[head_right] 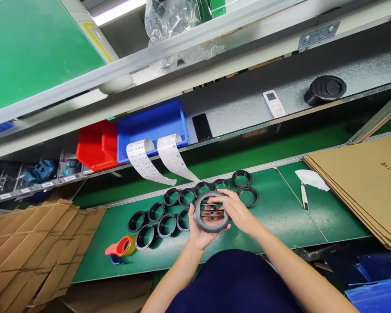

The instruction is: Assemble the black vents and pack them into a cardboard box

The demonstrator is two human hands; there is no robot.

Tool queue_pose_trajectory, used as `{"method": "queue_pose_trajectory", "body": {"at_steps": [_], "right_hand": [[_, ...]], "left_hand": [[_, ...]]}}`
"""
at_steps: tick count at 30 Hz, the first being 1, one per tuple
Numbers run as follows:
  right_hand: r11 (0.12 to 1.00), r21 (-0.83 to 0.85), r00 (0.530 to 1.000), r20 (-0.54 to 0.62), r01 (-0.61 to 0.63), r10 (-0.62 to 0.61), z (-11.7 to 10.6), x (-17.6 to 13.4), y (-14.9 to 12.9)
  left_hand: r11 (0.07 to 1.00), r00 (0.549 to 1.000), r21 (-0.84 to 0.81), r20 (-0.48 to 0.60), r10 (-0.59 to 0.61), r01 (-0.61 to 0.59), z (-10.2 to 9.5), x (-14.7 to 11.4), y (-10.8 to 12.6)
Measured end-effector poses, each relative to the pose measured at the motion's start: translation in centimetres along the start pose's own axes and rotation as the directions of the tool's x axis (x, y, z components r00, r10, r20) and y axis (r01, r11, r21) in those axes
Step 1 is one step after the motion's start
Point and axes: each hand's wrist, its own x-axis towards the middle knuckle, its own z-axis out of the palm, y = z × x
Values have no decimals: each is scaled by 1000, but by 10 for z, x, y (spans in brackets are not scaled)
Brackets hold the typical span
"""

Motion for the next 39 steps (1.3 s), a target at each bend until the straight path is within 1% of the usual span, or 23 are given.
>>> {"method": "queue_pose_trajectory", "body": {"at_steps": [2, 4, 6, 15, 20, 22, 23, 24, 25, 26, 27, 28, 30, 31, 33, 35, 36, 37, 38, 39], "right_hand": [[996, 53, 997, -48, -66, 68, -1, -8, 3], [990, 69, 987, -96, -124, 131, -1, -14, 7], [986, 78, 981, -113, -150, 158, -2, -17, 11], [966, 130, 967, -92, -225, 237, -13, -20, 16], [959, 168, 967, -76, -228, 244, -18, -18, 20], [980, 95, 978, -97, -176, 185, -17, -19, 25], [993, 8, 988, -102, -119, 119, -17, -20, 27], [993, -106, 996, -79, -44, 36, -15, -22, 31], [974, -225, 999, -22, 37, -43, -14, -25, 34], [939, -327, 994, 56, 106, -93, -12, -28, 39], [906, -396, 985, 137, 151, -104, -11, -32, 44], [888, -430, 976, 204, 165, -82, -9, -36, 50], [897, -426, 960, 281, 116, 9, -6, -41, 63], [910, -408, 953, 296, 70, 59, -4, -43, 70], [935, -356, 939, 316, -14, 134, 0, -41, 83], [948, -309, 936, 307, -71, 170, 2, -35, 96], [947, -306, 942, 280, -96, 186, 1, -30, 103], [934, -331, 951, 223, -132, 213, -2, -24, 111], [905, -383, 959, 130, -184, 250, -6, -17, 120], [854, -455, 959, 4, -251, 284, -12, -10, 130]], "left_hand": [[1000, 1000, -14, 7, -25, 25, 3, 2, -1], [999, 999, -24, 9, -49, 49, 5, 3, -2], [998, 998, -29, 10, -62, 62, 7, 5, -5], [998, 998, -1, -17, -59, 59, 11, 12, -14], [997, 997, -5, -24, -79, 79, 13, 16, -18], [998, 997, -32, -53, -63, 62, 13, 19, -19], [998, 996, -54, -86, -36, 32, 11, 20, -19], [997, 991, -76, -132, -9, -1, 9, 21, -20], [995, 982, -93, -190, 13, -31, 5, 22, -20], [994, 967, -96, -255, 24, -50, 1, 23, -22], [995, 948, -86, -316, 21, -51, -4, 23, -24], [997, 931, -69, -364, 3, -30, -8, 24, -27], [999, 909, -32, -413, -49, 39, -16, 25, -35], [997, 908, -18, -413, -73, 72, -19, 27, -39], [992, 919, -8, -376, -122, 128, -23, 30, -47], [985, 930, 21, -334, -157, 174, -26, 34, -52], [981, 931, 47, -328, -162, 187, -28, 35, -53], [979, 926, 80, -347, -151, 190, -29, 36, -52], [976, 913, 120, -389, -121, 181, -32, 35, -51], [973, 895, 161, -439, -79, 165, -35, 33, -48]]}}
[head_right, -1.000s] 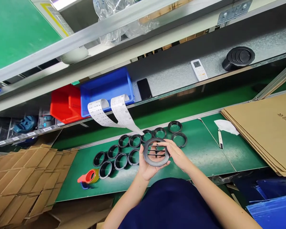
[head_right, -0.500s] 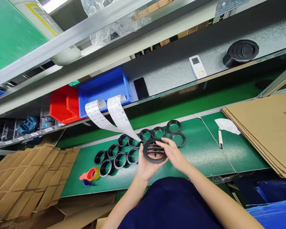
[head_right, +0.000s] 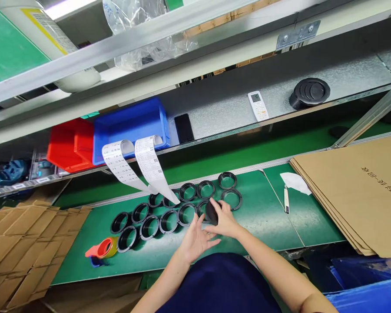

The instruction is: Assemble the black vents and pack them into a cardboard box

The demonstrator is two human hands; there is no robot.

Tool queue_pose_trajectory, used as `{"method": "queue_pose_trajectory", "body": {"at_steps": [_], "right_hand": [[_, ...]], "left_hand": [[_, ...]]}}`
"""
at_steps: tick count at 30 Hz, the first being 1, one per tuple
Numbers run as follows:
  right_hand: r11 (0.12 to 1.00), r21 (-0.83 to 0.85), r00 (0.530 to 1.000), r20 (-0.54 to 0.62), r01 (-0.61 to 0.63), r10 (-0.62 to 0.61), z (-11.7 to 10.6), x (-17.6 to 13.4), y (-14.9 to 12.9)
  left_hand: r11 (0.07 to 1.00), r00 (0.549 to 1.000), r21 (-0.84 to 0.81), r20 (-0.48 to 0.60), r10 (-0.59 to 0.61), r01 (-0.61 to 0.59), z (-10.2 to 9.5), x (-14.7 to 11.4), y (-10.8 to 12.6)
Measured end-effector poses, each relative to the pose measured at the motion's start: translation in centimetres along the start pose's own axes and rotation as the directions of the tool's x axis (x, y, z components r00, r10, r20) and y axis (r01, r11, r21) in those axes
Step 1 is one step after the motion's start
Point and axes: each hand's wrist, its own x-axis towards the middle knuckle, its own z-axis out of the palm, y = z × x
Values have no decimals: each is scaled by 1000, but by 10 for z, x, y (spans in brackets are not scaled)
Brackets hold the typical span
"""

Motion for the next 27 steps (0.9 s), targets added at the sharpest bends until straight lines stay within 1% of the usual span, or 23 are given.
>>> {"method": "queue_pose_trajectory", "body": {"at_steps": [1, 2, 3, 4, 7, 9, 12, 15, 17, 19, 23, 27], "right_hand": [[992, -88, 991, -110, -89, 79, -3, 10, 11], [969, -173, 968, -212, -174, 135, -6, 20, 22], [938, -249, 944, -286, -240, 165, -8, 29, 33], [908, -315, 931, -322, -276, 172, -10, 36, 43], [851, -442, 939, -308, -285, 154, -7, 48, 64], [834, -479, 946, -291, -274, 144, 4, 44, 71], [800, -539, 953, -275, -263, 127, 23, 22, 75], [767, -599, 962, -260, -229, 84, 36, -4, 78], [759, -617, 964, -258, -210, 57, 38, -14, 80], [749, -624, 961, -270, -221, 58, 36, -15, 81], [728, -635, 956, -274, -259, 101, 35, -5, 88], [722, -653, 970, -217, -228, 110, 34, 3, 89]], "left_hand": [[999, 998, 26, -62, 33, -32, -5, -2, 1], [997, 992, 47, -115, 60, -55, -11, -4, 2], [996, 986, 62, -152, 75, -66, -18, -7, 3], [995, 982, 71, -172, 80, -69, -26, -10, 3], [996, 972, 58, -223, 78, -67, -51, -22, -2], [997, 959, 31, -273, 76, -71, -67, -31, -6], [998, 931, -21, -360, 52, -64, -87, -45, -14], [996, 904, -48, -426, 48, -76, -101, -55, -21], [994, 887, -50, -457, 61, -94, -105, -59, -25], [994, 877, -50, -475, 67, -102, -107, -60, -27], [994, 882, -47, -467, 69, -103, -105, -57, -25], [994, 882, -38, -465, 73, -103, -104, -52, -23]]}}
